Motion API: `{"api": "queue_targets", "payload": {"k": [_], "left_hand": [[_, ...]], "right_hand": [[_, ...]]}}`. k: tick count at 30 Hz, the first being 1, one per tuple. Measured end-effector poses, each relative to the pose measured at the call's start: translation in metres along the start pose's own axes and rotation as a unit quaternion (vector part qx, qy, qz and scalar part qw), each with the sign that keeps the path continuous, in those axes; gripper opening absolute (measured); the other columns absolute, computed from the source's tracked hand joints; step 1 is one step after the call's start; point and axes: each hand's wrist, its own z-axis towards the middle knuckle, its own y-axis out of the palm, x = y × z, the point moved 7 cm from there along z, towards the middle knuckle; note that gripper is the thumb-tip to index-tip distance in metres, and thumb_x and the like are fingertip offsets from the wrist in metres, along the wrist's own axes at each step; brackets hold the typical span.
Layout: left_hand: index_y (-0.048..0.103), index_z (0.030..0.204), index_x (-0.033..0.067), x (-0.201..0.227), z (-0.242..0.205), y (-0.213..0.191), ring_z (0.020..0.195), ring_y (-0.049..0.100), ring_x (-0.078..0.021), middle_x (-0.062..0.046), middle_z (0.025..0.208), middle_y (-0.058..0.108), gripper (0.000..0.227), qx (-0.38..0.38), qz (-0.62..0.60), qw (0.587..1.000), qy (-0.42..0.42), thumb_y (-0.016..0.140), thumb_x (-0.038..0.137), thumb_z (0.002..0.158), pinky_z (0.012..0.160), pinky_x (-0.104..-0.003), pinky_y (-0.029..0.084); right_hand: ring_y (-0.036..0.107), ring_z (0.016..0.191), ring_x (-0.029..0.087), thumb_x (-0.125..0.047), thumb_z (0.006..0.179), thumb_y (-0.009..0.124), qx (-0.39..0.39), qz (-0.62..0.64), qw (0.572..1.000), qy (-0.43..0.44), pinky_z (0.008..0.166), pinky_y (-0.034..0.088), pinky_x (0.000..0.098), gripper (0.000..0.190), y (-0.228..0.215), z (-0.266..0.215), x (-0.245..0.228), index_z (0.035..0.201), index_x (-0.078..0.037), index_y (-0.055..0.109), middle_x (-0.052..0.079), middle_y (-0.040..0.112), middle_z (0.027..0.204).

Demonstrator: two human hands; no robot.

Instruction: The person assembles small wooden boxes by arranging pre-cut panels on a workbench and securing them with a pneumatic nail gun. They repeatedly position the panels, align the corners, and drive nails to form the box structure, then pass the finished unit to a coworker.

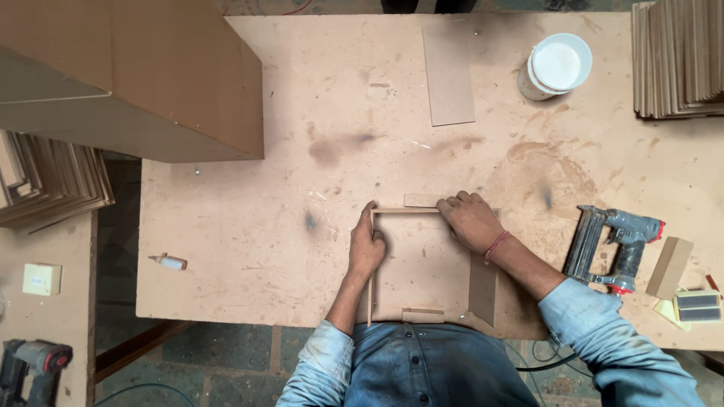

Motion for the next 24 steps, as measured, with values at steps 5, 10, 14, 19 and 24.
{"api": "queue_targets", "payload": {"k": [5, 10, 14, 19, 24], "left_hand": [[0.040, 0.154, 0.0084, -0.004, 0.002, 0.001, 0.093, 0.071, -0.0345, -0.026, 0.107, 0.072, 0.079, 0.013, 0.017, 1.000, 0.018, 0.045, -0.014, 0.079, 0.091, -0.043, 0.054], [0.040, 0.153, 0.0092, 0.001, -0.002, -0.002, 0.082, 0.073, -0.0307, -0.022, 0.095, 0.073, 0.077, -0.009, 0.007, 0.998, -0.056, 0.042, -0.013, 0.080, 0.084, -0.041, 0.057], [0.040, 0.152, 0.0022, 0.024, 0.003, -0.008, 0.096, 0.069, -0.0367, -0.027, 0.108, 0.070, 0.077, 0.033, 0.039, 0.997, 0.063, 0.047, -0.014, 0.077, 0.091, -0.044, 0.052], [0.039, 0.154, 0.0057, 0.003, 0.012, 0.001, 0.103, 0.070, -0.0413, -0.030, 0.110, 0.070, 0.074, -0.027, 0.078, 0.994, -0.069, 0.045, -0.011, 0.082, 0.098, -0.046, 0.052], [0.047, 0.146, -0.0014, 0.021, 0.010, -0.005, 0.103, 0.069, -0.0391, -0.028, 0.115, 0.070, 0.073, 0.036, 0.074, 0.992, 0.098, 0.049, -0.014, 0.074, 0.094, -0.045, 0.052]], "right_hand": [[0.061, 0.113, 0.032, -0.020, 0.084, 0.070, 0.211, 0.038, 0.976, -0.027, 0.102, 0.043, 0.0483, 0.043, -0.037, -0.032, 0.007, 0.121, 0.001, 0.062, 0.018, 0.070, 0.115], [0.068, 0.104, 0.035, -0.020, 0.073, 0.084, 0.204, 0.303, 0.887, 0.284, 0.091, 0.056, 0.0425, 0.076, -0.008, -0.094, 0.056, 0.137, 0.005, 0.050, 0.024, 0.067, 0.117], [0.072, 0.105, 0.035, -0.004, 0.085, 0.065, 0.197, 0.429, 0.837, 0.277, 0.092, 0.057, 0.0430, 0.058, 0.037, -0.094, 0.047, 0.143, -0.008, 0.055, 0.020, 0.073, 0.116], [0.066, 0.117, 0.035, 0.008, 0.081, 0.054, 0.243, 0.421, 0.816, 0.313, 0.101, 0.052, 0.0405, 0.069, 0.059, -0.093, 0.045, 0.148, -0.008, 0.052, 0.022, 0.070, 0.122], [0.052, 0.138, 0.036, 0.014, 0.073, 0.047, 0.333, 0.428, 0.806, 0.237, 0.114, 0.041, 0.0398, 0.074, 0.044, -0.089, 0.038, 0.146, 0.001, 0.051, 0.024, 0.059, 0.143]]}}
